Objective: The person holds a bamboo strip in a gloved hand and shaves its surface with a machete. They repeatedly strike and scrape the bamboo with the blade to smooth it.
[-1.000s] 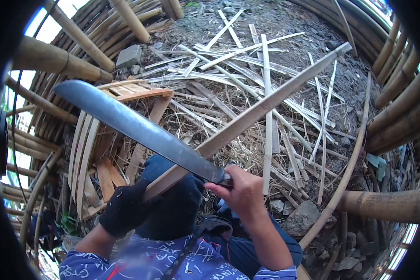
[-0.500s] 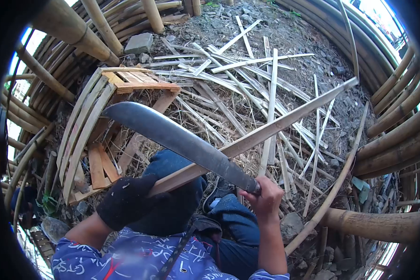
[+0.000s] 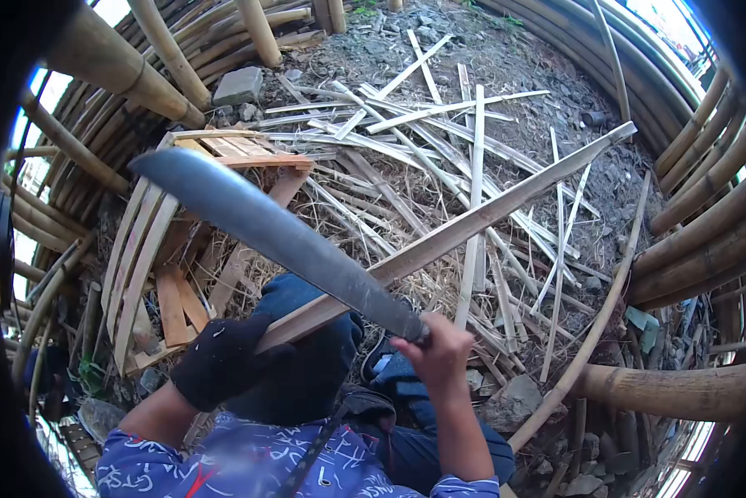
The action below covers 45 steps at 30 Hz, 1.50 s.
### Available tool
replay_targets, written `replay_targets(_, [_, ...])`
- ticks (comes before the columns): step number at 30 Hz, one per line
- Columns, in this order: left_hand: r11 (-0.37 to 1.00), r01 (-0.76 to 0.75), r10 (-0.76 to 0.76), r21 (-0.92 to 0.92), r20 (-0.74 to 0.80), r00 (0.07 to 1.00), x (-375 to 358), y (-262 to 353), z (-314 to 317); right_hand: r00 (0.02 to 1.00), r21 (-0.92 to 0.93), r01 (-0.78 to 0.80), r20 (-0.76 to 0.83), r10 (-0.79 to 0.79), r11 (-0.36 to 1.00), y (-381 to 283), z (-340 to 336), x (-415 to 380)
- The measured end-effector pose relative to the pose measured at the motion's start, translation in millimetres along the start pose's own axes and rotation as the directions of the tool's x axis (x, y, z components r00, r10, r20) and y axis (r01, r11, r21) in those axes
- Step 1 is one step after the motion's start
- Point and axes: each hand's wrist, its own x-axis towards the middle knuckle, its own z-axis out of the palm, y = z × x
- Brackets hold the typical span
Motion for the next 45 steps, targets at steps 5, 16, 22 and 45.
replay_targets(5, [0.998, 0.033, -0.035, 0.044, 0.030, 0.999, 0, 4, -5, 0.994, -0.107, 0.108, 0.034, -0.105, 0.988, 16, -4, 18])
replay_targets(16, [0.991, 0.099, -0.106, 0.087, 0.082, 0.991, 4, 1, -6, 0.995, -0.023, 0.093, 0.049, -0.092, 0.995, 4, 7, 19])
replay_targets(22, [0.989, 0.116, -0.129, 0.095, 0.150, 0.980, 2, 8, -14, 0.986, -0.014, 0.165, -0.002, -0.165, 0.986, 8, 7, 24])
replay_targets(45, [0.990, 0.139, -0.141, 0.030, 0.090, 0.986, 4, -4, -8, 0.996, -0.223, 0.080, -0.005, -0.084, 0.971, 28, -5, 7])
